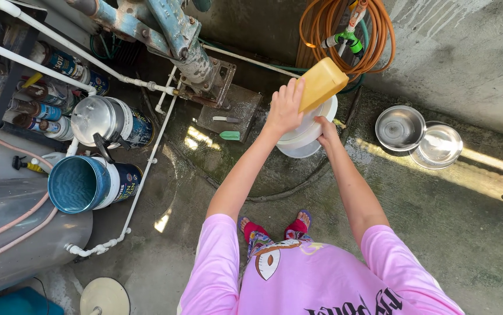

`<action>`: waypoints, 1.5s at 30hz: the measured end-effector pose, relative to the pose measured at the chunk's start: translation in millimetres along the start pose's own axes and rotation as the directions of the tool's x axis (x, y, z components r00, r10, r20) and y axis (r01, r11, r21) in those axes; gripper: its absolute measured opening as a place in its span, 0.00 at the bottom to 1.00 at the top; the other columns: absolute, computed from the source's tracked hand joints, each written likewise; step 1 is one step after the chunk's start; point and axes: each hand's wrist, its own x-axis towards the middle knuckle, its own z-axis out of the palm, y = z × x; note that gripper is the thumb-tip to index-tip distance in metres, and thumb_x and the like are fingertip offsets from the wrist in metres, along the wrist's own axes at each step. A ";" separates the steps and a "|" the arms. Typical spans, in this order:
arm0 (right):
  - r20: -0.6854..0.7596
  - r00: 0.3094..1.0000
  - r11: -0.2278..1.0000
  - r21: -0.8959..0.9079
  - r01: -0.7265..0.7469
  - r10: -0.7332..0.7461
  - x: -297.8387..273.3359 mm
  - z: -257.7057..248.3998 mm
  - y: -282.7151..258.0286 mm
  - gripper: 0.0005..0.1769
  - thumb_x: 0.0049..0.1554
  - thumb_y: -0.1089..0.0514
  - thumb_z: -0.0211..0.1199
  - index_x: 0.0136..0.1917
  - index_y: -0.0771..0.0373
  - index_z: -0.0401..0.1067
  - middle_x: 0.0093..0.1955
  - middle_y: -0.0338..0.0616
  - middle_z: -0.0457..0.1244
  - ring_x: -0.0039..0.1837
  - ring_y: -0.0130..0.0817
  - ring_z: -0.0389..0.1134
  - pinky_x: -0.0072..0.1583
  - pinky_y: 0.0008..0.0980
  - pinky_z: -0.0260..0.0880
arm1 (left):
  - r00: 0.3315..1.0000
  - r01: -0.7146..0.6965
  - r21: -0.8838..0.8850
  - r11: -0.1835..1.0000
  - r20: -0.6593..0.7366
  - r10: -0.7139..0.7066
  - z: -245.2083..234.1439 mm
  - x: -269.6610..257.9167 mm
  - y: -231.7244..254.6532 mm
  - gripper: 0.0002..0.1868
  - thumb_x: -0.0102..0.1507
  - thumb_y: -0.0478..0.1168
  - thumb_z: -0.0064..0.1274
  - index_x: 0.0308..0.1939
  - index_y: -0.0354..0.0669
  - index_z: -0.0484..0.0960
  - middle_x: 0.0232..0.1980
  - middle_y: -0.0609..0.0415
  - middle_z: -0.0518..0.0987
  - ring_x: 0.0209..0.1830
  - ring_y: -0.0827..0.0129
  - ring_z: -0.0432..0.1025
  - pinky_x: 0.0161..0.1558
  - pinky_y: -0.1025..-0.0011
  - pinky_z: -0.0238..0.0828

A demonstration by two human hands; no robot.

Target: Washing a plastic lid or seat component with a sponge and soapy water.

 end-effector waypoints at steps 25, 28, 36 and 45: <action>0.048 0.902 0.592 -0.738 0.322 -0.430 -55.4 13.0 -28.6 0.30 0.48 0.57 0.66 0.62 0.75 0.71 0.56 0.58 0.69 0.57 0.49 0.73 0.60 0.42 0.74 | 0.431 0.769 -0.504 0.394 -0.046 -0.901 18.4 -69.2 -62.1 0.44 0.57 0.34 0.48 0.77 0.36 0.47 0.67 0.33 0.58 0.64 0.42 0.62 0.63 0.50 0.65; 0.266 0.760 0.202 -0.864 0.461 -0.593 -72.0 17.1 -30.4 0.26 0.47 0.57 0.68 0.56 0.74 0.73 0.51 0.57 0.68 0.54 0.48 0.73 0.57 0.41 0.72 | 0.435 0.759 -0.480 0.440 -0.130 -0.891 40.5 -100.9 -82.8 0.43 0.59 0.36 0.51 0.76 0.34 0.50 0.67 0.33 0.60 0.65 0.39 0.61 0.66 0.49 0.61; 0.729 0.570 -0.403 -0.685 0.607 -0.380 -124.6 46.1 -25.0 0.19 0.40 0.65 0.71 0.45 0.68 0.72 0.47 0.56 0.63 0.56 0.57 0.65 0.55 0.48 0.69 | 0.325 0.811 -0.480 0.333 -0.103 -0.940 41.7 -150.8 -76.6 0.41 0.59 0.38 0.51 0.75 0.37 0.53 0.66 0.34 0.62 0.66 0.37 0.61 0.67 0.49 0.59; 0.885 0.451 -0.616 -0.421 0.666 -0.119 -161.9 71.1 -6.4 0.24 0.34 0.66 0.74 0.45 0.64 0.68 0.47 0.50 0.60 0.53 0.51 0.64 0.48 0.47 0.67 | 0.180 0.774 -0.586 0.238 -0.156 -0.971 14.1 -218.9 -67.3 0.41 0.59 0.37 0.50 0.75 0.37 0.51 0.69 0.33 0.58 0.69 0.40 0.60 0.66 0.50 0.61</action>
